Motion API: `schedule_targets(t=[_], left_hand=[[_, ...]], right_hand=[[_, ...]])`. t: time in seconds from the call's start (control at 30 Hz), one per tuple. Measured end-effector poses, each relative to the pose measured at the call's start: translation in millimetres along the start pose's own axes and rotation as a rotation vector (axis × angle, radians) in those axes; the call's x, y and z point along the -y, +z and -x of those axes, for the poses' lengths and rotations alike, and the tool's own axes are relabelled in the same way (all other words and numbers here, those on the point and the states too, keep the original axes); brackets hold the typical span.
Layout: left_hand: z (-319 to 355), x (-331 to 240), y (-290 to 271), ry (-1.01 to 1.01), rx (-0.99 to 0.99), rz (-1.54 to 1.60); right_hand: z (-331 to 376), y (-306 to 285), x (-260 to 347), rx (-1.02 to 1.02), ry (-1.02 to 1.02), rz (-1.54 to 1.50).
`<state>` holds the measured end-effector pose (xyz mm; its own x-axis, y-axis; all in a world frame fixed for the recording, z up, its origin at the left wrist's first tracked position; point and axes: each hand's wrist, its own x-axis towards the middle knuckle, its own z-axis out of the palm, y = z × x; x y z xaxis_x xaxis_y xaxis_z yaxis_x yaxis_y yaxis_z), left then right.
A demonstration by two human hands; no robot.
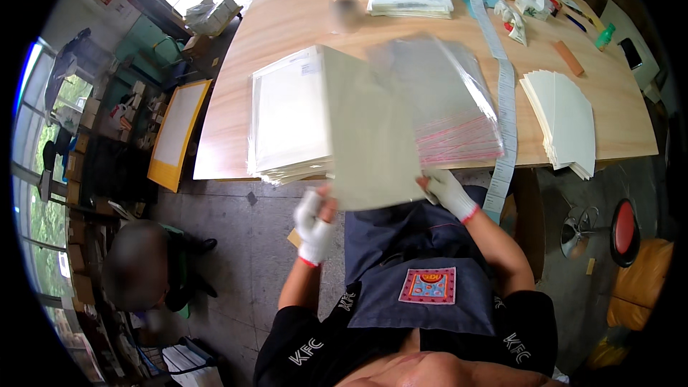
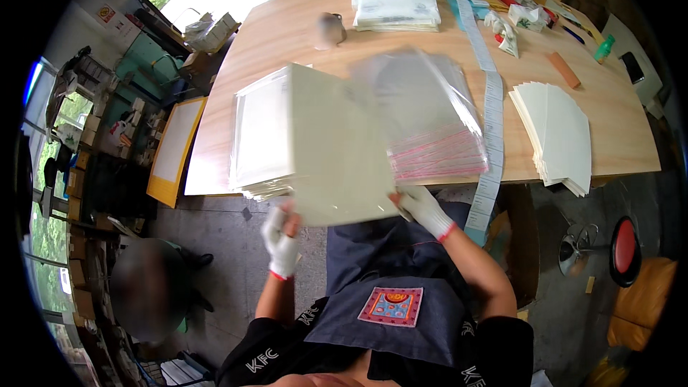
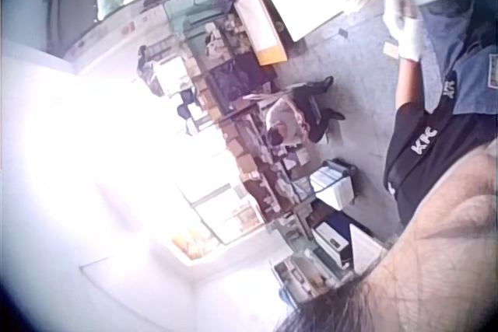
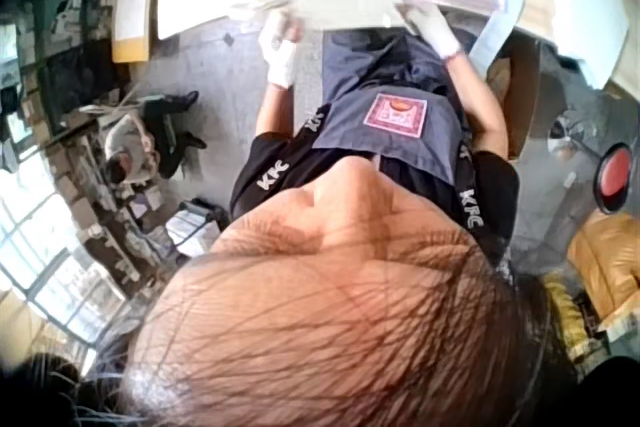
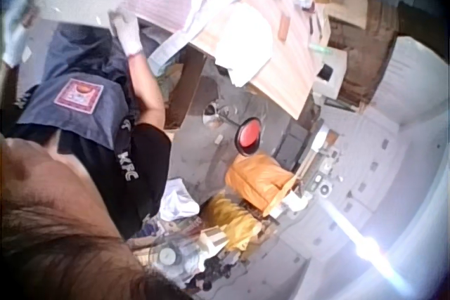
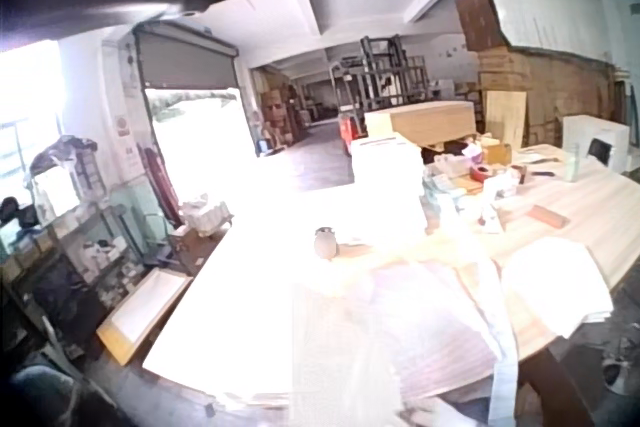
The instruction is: The person repeatedly picks up a sheet of white paper, places it onto a clear plastic sheet on the table, and smooths it down with gloved hands. The person then lifts the paper and plastic together and places them onto a growing stack on the left side of the table. This process is repeated continuously throughout the clip.
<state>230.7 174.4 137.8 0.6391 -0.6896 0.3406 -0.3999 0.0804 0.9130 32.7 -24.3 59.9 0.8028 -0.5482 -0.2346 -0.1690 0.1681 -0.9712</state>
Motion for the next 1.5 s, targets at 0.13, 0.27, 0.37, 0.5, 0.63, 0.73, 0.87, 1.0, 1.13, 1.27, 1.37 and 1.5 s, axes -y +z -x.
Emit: schedule_targets(t=[0.13, 0.27, 0.37, 0.5, 0.63, 0.73, 0.87, 1.0, 1.13, 1.27, 1.37, 1.5], left_hand=[[-59, 17, -61, 0.113, -0.387, 0.036], [-81, 77, -115, -0.041, -0.368, -0.644], [-77, 103, -94, -0.08, -0.377, -0.58], [-47, 130, -81, -0.098, -0.731, 0.01], [13, 178, -71, -0.216, -0.738, -0.033], [65, 219, -52, -0.324, -0.583, -0.042], [92, 227, -13, -0.422, -0.352, 0.037], [83, 194, 21, -0.346, -0.202, -0.077], [69, 167, 33, -0.252, -0.139, -0.112], [70, 162, 34, -0.199, -0.095, -0.203], [73, 151, 43, -0.189, -0.068, -0.188], [72, 137, 51, -0.161, -0.009, -0.216]], right_hand=[[-88, 59, 68, 0.086, -0.179, -0.058], [-124, 97, 90, -0.044, -0.2, 0.565], [-126, 87, 77, -0.092, -0.169, 0.515], [-106, 38, 37, 0.029, -0.261, -0.289], [-13, -57, 19, -0.334, -0.393, -0.343], [58, -138, 15, -0.964, -0.263, -0.223], [136, -278, -61, -1.383, -0.381, -0.583], [165, -334, -69, -1.381, -0.086, -0.805], [168, -343, -70, -1.383, -0.075, -0.696], [167, -342, -61, -1.394, -0.045, -0.591], [164, -342, -58, -1.4, -0.088, -0.758], [161, -336, -58, -1.306, -0.127, -0.874]])
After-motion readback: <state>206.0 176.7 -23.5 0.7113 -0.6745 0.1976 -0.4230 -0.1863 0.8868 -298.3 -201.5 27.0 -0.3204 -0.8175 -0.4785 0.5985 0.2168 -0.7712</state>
